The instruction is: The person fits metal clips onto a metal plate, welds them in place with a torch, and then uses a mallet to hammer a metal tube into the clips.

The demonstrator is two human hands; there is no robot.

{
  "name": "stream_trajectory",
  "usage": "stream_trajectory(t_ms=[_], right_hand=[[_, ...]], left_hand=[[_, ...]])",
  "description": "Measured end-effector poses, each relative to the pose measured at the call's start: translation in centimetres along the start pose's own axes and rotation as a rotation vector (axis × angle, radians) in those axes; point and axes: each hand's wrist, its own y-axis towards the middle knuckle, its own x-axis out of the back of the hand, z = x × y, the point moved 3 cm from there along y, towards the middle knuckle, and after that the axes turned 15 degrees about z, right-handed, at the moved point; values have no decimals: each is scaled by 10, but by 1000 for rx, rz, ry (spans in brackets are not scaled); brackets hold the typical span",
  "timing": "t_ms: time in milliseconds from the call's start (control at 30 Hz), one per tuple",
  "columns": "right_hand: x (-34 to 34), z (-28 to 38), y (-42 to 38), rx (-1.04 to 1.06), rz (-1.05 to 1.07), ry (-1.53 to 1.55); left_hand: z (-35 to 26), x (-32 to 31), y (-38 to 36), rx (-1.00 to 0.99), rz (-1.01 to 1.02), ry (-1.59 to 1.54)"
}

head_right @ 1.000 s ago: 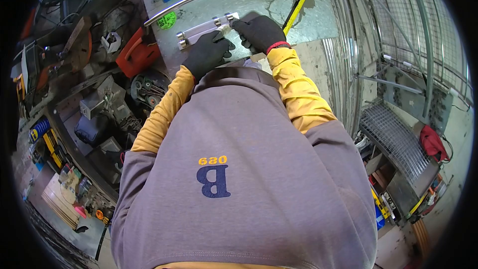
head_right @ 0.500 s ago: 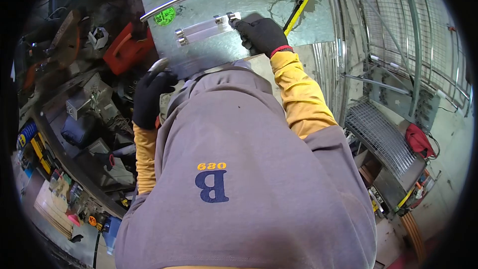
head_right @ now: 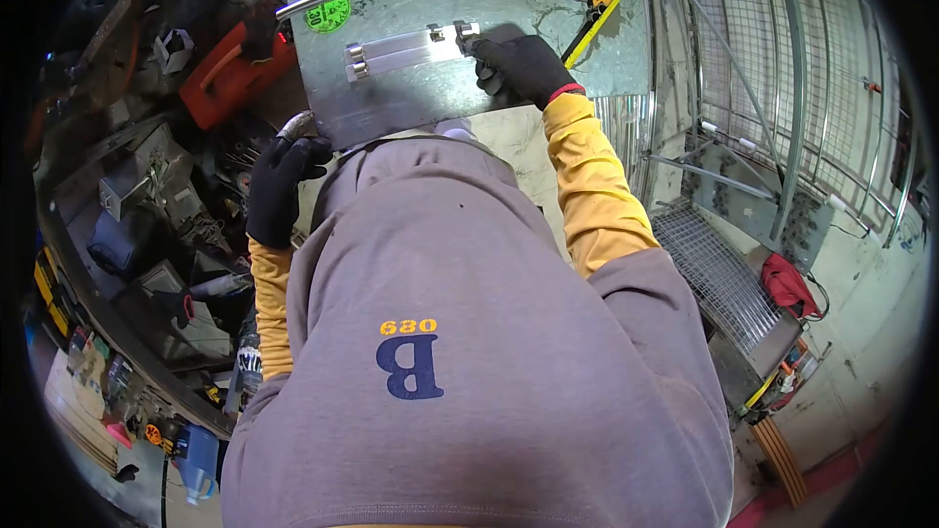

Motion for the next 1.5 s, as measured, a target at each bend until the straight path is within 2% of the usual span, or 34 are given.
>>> stream_trajectory(t_ms=[400,467,733,833,933,1033,1100,1233,1300,1333,1400,1500], right_hand=[[2,-5,5,51,-24,-51],[-2,-2,2,8,-39,-30],[-8,2,-2,-24,-62,-92],[-9,0,-2,-50,-60,-17],[2,-15,5,-30,-43,-15],[9,-20,12,-67,80,28],[8,-17,9,-137,30,236],[26,-32,18,-176,50,336],[27,-37,25,-168,317,615],[26,-38,24,-174,313,616],[27,-35,20,-197,137,438],[21,-24,15,-176,90,373]], left_hand=[[8,9,1,2,-7,-41],[11,13,2,0,-5,-57],[24,47,2,-50,-76,-96],[37,69,-1,-64,-90,-110],[51,88,-3,-86,-131,-97],[63,102,-7,-99,-179,-178],[72,112,-9,-89,-173,-186],[81,124,-15,-37,-172,-213],[89,132,-18,23,-157,-164],[90,134,-21,10,-194,-240],[94,139,-24,21,-197,-237],[99,146,-31,33,-213,-246]])
